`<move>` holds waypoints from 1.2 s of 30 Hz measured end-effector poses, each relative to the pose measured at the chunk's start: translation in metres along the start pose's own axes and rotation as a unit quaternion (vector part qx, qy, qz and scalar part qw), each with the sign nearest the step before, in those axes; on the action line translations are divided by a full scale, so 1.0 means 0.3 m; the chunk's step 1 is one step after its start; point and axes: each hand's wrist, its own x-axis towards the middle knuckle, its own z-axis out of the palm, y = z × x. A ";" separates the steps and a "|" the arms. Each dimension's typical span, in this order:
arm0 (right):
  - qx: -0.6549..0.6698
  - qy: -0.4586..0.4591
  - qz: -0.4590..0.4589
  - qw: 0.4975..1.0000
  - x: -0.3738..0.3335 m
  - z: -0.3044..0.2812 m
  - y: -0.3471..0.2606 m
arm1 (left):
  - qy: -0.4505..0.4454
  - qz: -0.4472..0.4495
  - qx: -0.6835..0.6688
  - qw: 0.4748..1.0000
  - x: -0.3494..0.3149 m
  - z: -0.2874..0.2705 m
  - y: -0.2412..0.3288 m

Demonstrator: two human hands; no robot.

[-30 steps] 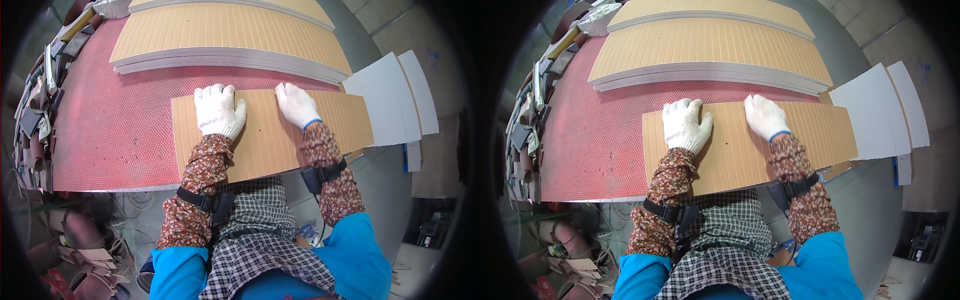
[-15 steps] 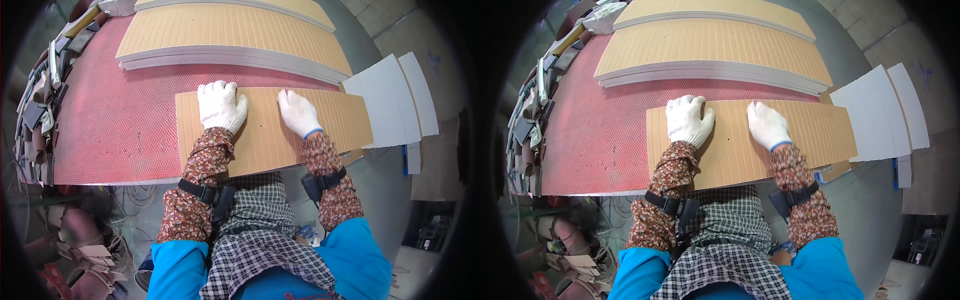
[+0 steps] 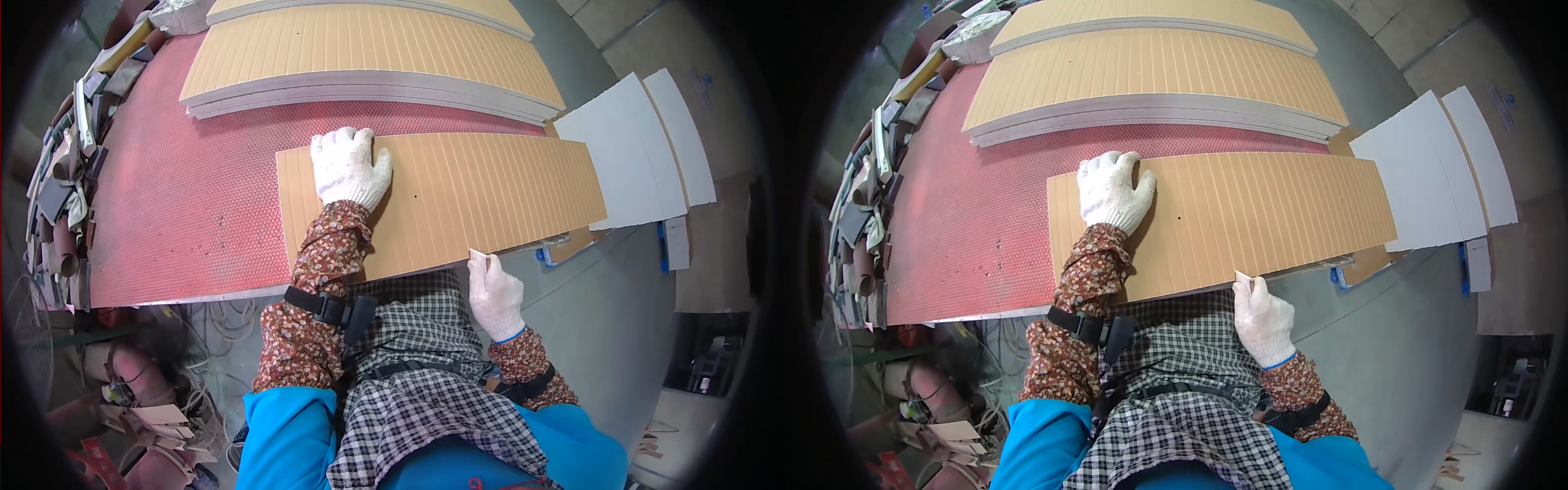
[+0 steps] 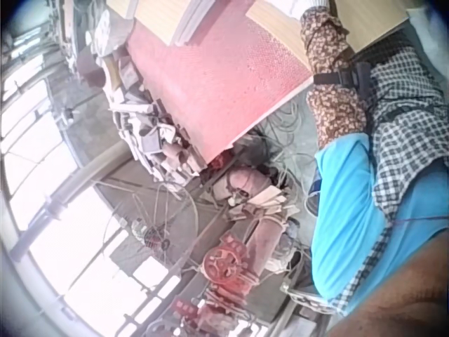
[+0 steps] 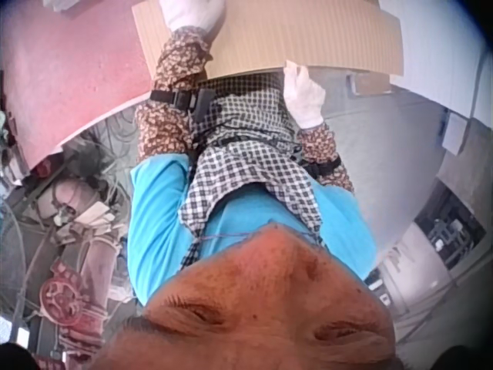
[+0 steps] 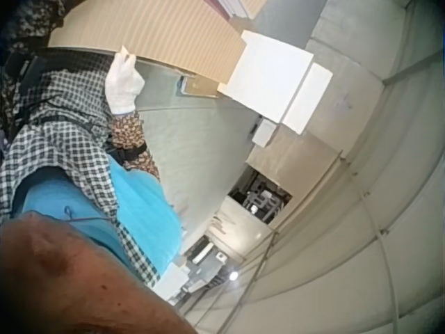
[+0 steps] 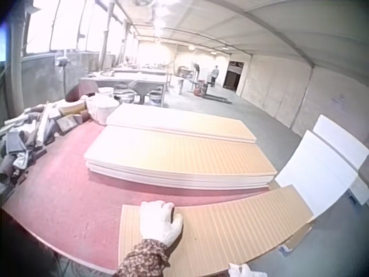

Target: Trimming the edges of wooden panels and stacking them in a manufacturing facility.

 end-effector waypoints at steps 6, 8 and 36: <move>0.022 -0.018 0.011 1.000 -0.021 -0.008 -0.037 | 0.009 0.002 -0.021 1.000 -0.004 0.002 -0.004; 0.020 -0.053 0.032 0.998 -0.020 -0.019 -0.051 | 0.009 0.003 -0.018 1.000 -0.004 0.001 -0.002; -0.105 -0.156 -0.175 0.966 0.988 0.209 0.010 | 0.015 -0.010 -0.032 0.999 0.000 -0.008 0.018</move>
